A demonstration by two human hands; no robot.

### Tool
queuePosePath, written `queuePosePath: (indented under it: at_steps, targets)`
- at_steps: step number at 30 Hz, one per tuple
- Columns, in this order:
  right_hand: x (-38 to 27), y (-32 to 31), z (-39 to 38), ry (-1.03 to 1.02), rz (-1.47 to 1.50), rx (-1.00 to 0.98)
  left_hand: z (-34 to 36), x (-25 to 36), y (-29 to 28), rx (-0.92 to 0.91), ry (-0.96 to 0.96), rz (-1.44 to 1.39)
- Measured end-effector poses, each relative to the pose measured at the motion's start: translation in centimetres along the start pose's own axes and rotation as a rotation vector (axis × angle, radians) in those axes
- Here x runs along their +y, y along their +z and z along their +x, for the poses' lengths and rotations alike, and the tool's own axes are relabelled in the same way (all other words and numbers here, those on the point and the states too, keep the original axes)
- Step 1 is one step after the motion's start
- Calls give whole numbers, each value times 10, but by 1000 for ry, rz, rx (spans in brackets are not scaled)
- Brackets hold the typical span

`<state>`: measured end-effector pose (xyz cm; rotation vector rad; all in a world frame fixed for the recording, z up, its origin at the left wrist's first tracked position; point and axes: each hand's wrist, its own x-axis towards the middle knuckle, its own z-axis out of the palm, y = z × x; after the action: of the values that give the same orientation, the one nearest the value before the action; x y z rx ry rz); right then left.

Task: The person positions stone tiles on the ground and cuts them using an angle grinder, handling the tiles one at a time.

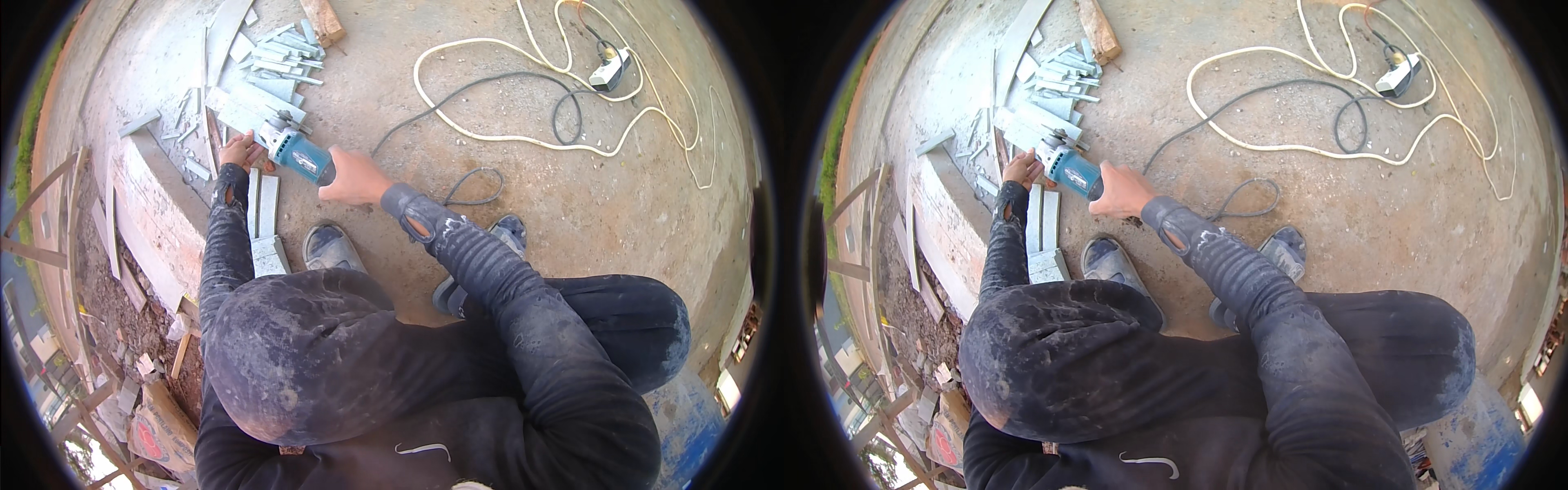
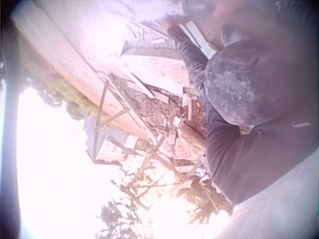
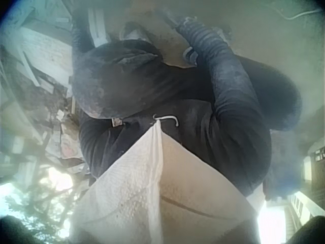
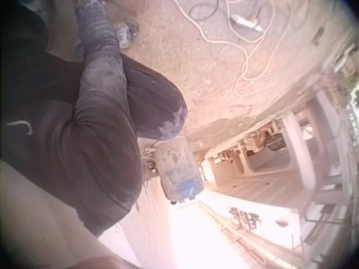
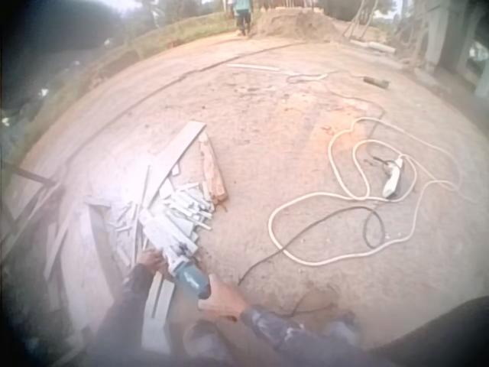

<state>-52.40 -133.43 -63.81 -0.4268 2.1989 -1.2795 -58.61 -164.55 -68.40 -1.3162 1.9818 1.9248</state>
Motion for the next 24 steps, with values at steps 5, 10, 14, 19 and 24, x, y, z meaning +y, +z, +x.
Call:
queuePosePath:
  at_steps: [5,10,14,19,24]
  targets:
    - [-7,-2,6,5,-38,-14,0,-1,-1,4,9,4]
    - [-13,-2,11,6,-20,-9,4,-3,-5,-17,8,0]
    - [-15,-1,18,9,-40,-9,8,-5,-6,-2,10,16]
    - [-21,-5,23,39,-57,-27,5,-5,-3,-21,5,36]
    - [-25,-1,31,20,-78,-24,6,-4,-8,-40,15,4]
